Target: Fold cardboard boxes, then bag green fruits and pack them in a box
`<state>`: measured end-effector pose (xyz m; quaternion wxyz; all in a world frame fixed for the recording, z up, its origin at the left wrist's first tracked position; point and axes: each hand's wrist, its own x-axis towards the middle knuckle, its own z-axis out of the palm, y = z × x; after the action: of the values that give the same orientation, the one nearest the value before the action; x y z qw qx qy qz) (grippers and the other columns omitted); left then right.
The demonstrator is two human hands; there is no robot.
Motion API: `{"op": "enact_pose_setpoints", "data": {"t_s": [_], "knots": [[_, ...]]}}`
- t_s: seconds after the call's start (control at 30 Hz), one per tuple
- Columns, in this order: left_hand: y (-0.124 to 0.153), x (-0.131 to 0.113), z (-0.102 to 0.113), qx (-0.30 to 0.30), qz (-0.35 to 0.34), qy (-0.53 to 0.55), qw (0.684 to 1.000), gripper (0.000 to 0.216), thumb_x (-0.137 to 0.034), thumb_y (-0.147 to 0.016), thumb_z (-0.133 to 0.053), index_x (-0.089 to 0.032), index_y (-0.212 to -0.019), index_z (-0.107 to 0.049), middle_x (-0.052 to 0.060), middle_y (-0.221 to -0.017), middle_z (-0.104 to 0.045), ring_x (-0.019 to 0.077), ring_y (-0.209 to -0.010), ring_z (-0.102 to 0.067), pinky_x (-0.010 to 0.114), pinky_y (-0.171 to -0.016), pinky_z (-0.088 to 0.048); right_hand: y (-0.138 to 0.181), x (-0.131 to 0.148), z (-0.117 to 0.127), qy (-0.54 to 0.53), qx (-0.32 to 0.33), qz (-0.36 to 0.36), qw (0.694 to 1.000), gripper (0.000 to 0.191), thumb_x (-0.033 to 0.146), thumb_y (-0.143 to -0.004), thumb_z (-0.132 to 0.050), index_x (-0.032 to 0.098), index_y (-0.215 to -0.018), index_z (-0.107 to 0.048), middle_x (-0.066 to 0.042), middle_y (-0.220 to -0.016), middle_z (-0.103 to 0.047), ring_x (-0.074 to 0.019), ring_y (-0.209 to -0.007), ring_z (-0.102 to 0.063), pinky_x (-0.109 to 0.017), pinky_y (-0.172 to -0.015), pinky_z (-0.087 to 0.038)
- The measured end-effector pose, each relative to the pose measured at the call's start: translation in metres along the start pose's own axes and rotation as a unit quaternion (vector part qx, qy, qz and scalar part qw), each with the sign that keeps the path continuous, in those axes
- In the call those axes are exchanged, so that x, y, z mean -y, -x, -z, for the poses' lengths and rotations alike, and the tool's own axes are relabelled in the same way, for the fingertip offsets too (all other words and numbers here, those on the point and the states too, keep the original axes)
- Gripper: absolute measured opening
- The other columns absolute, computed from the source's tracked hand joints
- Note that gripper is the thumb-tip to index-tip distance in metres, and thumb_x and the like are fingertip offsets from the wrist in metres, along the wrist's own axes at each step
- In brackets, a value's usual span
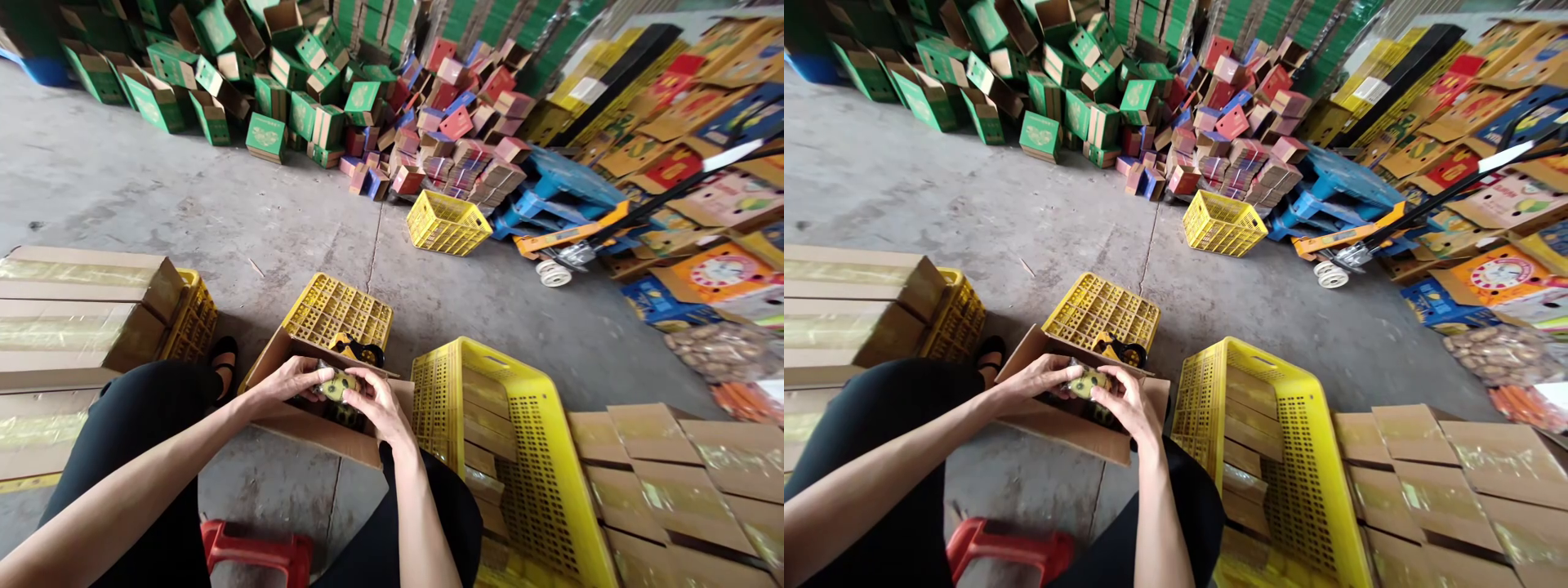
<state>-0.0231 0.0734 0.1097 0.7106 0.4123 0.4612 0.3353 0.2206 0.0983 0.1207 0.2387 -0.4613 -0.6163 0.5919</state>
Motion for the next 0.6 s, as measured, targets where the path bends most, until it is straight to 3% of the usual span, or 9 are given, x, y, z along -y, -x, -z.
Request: {"op": "enact_pose_setpoints", "data": {"t_s": [0.17, 0.3, 0.43, 0.6], "knots": [[0.001, -0.002, 0.0, -0.002, 0.028, 0.033, 0.999, 0.083, -0.076, -0.08, -0.071, -0.017, -0.138, -0.063, 0.013, -0.11, -0.077, 0.0266, -0.088, -0.077, 0.04, -0.084, -0.06, -0.001, 0.004, -0.002, -0.06, -0.027, -0.028, 0.997, 0.042, 0.05, -0.08, -0.084, 0.023, -0.111, -0.076, -0.003, -0.1, -0.074, -0.0211, -0.089, -0.068, -0.032, -0.078, -0.055], [-0.001, 0.003, 0.002, 0.03, 0.024, 0.052, 0.998, 0.091, -0.071, -0.082, -0.074, -0.02, -0.153, -0.05, 0.016, -0.125, -0.074, 0.0313, -0.107, -0.074, 0.045, -0.094, -0.058, -0.003, 0.005, -0.004, -0.114, -0.03, -0.062, 0.991, 0.041, 0.052, -0.078, -0.083, 0.022, -0.106, -0.076, -0.002, -0.093, -0.073, -0.02, -0.084, -0.067, -0.029, -0.069, -0.055], [-0.006, 0.01, 0.003, 0.043, -0.063, 0.059, 0.995, 0.09, -0.051, -0.072, -0.092, -0.024, -0.15, -0.054, 0.015, -0.145, -0.064, 0.0341, -0.129, -0.063, 0.045, -0.105, -0.052, -0.004, 0.003, -0.003, -0.157, -0.044, -0.105, 0.981, 0.039, 0.055, -0.079, -0.081, 0.022, -0.099, -0.075, -0.001, -0.088, -0.072, -0.0179, -0.078, -0.067, -0.024, -0.059, -0.054], [-0.007, 0.008, 0.002, 0.06, -0.104, 0.039, 0.992, 0.078, -0.037, -0.071, -0.095, -0.023, -0.141, -0.064, 0.012, -0.14, -0.068, 0.0328, -0.129, -0.063, 0.046, -0.109, -0.049, -0.004, -0.003, -0.004, -0.209, -0.048, -0.13, 0.968, 0.04, 0.056, -0.078, -0.083, 0.02, -0.093, -0.072, 0.001, -0.081, -0.071, -0.0111, -0.058, -0.063, -0.021, -0.052, -0.052]]}}
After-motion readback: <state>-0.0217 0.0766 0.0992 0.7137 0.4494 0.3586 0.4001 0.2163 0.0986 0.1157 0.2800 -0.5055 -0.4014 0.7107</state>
